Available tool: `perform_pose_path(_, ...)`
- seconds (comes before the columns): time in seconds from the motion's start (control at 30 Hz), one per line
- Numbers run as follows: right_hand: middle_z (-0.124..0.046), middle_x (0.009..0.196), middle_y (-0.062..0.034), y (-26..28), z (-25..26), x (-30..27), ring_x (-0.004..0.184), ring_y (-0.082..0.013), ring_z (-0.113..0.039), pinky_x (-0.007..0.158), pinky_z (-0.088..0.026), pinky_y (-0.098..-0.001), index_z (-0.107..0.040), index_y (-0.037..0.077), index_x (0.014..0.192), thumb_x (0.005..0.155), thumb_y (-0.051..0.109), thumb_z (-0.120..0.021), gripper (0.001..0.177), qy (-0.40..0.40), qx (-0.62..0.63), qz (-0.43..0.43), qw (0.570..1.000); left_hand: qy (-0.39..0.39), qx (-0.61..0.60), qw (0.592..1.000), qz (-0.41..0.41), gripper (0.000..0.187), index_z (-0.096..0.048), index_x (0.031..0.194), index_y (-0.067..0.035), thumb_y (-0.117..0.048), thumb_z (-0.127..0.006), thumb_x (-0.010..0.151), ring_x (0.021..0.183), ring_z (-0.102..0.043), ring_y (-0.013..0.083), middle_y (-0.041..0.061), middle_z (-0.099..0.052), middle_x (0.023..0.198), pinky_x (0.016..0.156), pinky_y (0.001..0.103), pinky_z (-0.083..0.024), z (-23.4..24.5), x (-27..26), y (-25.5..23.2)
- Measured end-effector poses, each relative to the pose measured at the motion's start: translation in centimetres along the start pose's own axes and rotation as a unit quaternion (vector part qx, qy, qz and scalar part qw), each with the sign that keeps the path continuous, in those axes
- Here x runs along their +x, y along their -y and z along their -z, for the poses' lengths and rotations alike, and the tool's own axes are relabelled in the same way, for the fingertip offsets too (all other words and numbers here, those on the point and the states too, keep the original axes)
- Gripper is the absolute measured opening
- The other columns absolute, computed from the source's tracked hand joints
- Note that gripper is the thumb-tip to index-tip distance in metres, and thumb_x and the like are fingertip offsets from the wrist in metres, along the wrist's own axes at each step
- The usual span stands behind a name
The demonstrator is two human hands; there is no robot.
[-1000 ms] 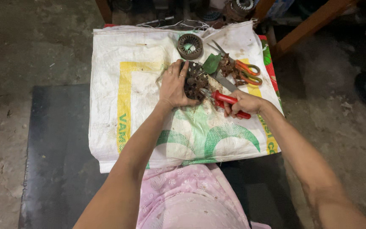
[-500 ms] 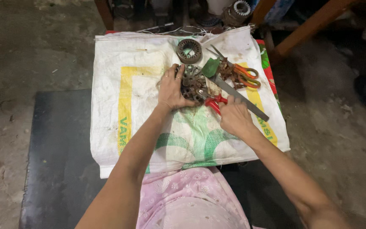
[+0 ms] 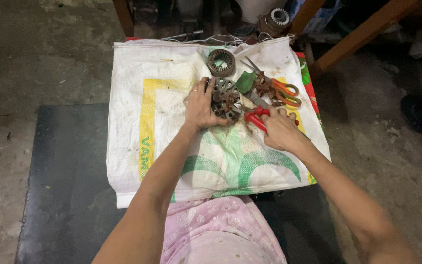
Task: The person uses red-handled pliers to scrape and remove debris from the slots of a circular metal mechanical part. They rotate the part to access different areas and continue the cleaning process throughout the clip.
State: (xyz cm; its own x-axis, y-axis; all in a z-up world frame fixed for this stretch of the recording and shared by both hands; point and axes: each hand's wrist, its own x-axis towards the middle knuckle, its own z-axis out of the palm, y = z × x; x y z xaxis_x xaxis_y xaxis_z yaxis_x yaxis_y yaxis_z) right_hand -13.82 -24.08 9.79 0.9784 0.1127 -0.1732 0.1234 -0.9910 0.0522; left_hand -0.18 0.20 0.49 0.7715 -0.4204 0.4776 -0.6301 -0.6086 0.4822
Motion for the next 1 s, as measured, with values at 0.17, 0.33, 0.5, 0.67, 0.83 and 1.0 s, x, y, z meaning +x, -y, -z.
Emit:
perform_pose_path(0.17,-0.052,0.131,-0.0256,0.3,0.8,0.3,0.116,-0.0443,-0.054,0.098,-0.043,-0.0648,-0.064,0.003,0.122,0.075,0.017,-0.066,0.049,0.048,0.042,-0.002,0.998,0.005,-0.001,1.000,-0.002,0.146,-0.034,0.153,0.004,-0.075,-0.089,0.042,0.135,-0.041,0.0491,0.031,-0.041,0.148,0.117,0.054,-0.032,0.3,0.0,-0.3)
perform_pose_path(0.33,-0.052,0.130,-0.0253,2.4,2.4,0.6,0.124,-0.0465,-0.049,0.102,-0.036,-0.0732,-0.063,-0.001,0.118,0.077,0.019,-0.067,0.046,0.090,-0.018,-0.050,0.995,0.003,-0.001,1.000,-0.009,0.147,-0.033,0.153,0.005,-0.074,-0.090,0.043,0.135,-0.041,0.0498,0.032,-0.040,0.147,0.117,0.054,-0.031,0.7,0.0,-0.8)
perform_pose_path(0.5,-0.048,0.133,-0.0285,4.1,2.7,1.2,0.126,-0.0514,-0.045,0.103,-0.032,-0.0776,-0.065,-0.003,0.114,0.078,0.017,-0.067,0.042,0.106,-0.016,-0.076,0.991,0.032,0.001,0.999,0.009,0.149,-0.030,0.155,0.004,-0.071,-0.090,0.041,0.134,-0.041,0.0496,0.031,-0.038,0.150,0.115,0.054,-0.032,0.9,0.0,-0.9)
perform_pose_path(0.67,-0.049,0.124,-0.0272,1.5,1.7,1.0,0.122,-0.0485,-0.047,0.100,-0.038,-0.0723,-0.067,0.000,0.109,0.076,0.012,-0.064,0.035,0.077,0.055,-0.009,0.995,0.036,0.032,0.999,0.002,0.148,-0.030,0.155,0.003,-0.066,-0.092,0.039,0.135,-0.041,0.0492,0.031,-0.037,0.152,0.114,0.054,-0.032,0.7,0.0,-0.7)
perform_pose_path(0.83,-0.051,0.116,-0.0282,0.7,-0.1,1.2,0.114,-0.0465,-0.049,0.093,-0.041,-0.0628,-0.069,-0.001,0.107,0.075,0.007,-0.063,0.034,-0.039,-0.007,0.060,0.997,0.017,0.004,1.000,0.007,0.149,-0.031,0.154,0.003,-0.068,-0.093,0.039,0.135,-0.040,0.0511,0.030,-0.039,0.150,0.117,0.054,-0.033,0.4,0.2,-0.4)
perform_pose_path(1.0,-0.054,0.116,-0.0247,0.8,0.6,0.8,0.113,-0.0397,-0.051,0.094,-0.041,-0.0551,-0.072,0.001,0.101,0.072,0.008,-0.065,0.031,-0.181,-0.157,0.160,0.958,0.016,-0.024,0.999,0.019,0.147,-0.034,0.154,0.001,-0.068,-0.093,0.038,0.136,-0.042,0.0486,0.029,-0.039,0.151,0.115,0.053,-0.035,0.0,0.2,-0.1)
